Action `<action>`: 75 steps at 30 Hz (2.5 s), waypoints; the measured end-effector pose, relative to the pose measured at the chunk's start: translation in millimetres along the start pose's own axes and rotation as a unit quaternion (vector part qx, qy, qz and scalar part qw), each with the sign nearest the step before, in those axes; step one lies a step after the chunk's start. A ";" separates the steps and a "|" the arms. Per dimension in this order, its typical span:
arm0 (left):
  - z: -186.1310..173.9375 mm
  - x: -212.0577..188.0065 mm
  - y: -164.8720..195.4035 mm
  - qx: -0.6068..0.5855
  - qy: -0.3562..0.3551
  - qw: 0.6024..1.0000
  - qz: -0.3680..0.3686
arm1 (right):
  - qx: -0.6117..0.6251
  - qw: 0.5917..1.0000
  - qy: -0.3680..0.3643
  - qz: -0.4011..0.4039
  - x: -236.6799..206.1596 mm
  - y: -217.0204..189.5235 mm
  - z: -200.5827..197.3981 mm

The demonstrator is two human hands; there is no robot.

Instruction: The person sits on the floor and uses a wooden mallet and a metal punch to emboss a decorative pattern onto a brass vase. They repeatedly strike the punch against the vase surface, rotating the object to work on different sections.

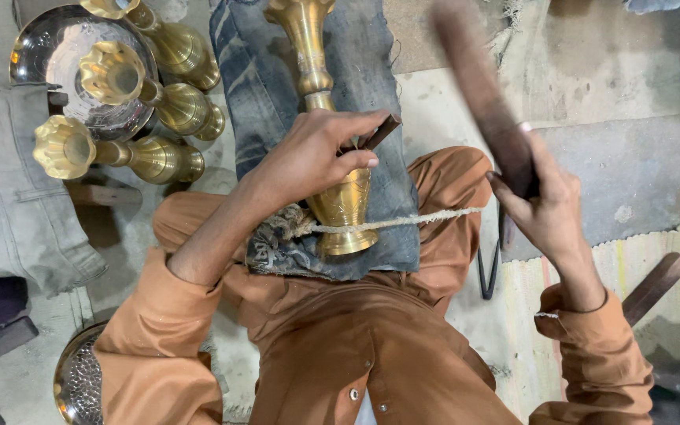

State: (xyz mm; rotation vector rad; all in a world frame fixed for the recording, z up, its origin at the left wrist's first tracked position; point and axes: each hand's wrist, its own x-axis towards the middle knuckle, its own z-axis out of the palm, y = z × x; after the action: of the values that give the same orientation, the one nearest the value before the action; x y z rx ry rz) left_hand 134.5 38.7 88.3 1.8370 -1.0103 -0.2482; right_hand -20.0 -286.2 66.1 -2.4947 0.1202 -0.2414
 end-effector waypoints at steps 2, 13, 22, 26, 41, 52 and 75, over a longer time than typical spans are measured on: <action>-2.0 0.0 1.0 0.008 -0.018 0.999 -0.035 | -0.074 0.995 -0.022 -0.058 2.6 -3.6 -3.0; -2.0 -2.3 9.8 0.004 -0.008 1.000 -0.018 | -0.012 0.997 -0.003 -0.074 5.7 1.9 4.2; -1.5 -3.7 10.6 0.025 -0.049 0.998 -0.017 | -0.014 0.996 0.016 -0.091 -7.3 -3.5 12.3; -0.3 -4.4 7.9 0.012 -0.023 1.000 0.013 | 0.132 0.990 0.042 -0.027 -9.9 -9.1 13.2; 1.7 -4.9 1.0 -0.002 -0.025 0.999 0.040 | 0.009 0.996 0.008 -0.087 -7.6 -6.6 14.6; -0.8 -5.2 3.1 0.009 -0.071 0.997 0.025 | 0.065 0.995 0.046 -0.060 -13.6 -11.3 16.8; -1.8 -6.4 -1.0 0.009 -0.101 0.995 0.002 | 0.041 0.997 0.051 -0.040 -24.6 -7.8 26.7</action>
State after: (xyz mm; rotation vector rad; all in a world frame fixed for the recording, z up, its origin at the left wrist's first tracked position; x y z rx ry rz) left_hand 132.0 44.7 86.8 1.8538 -1.1583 -0.4304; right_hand -38.5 -261.0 46.1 -2.4088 0.0524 -0.3987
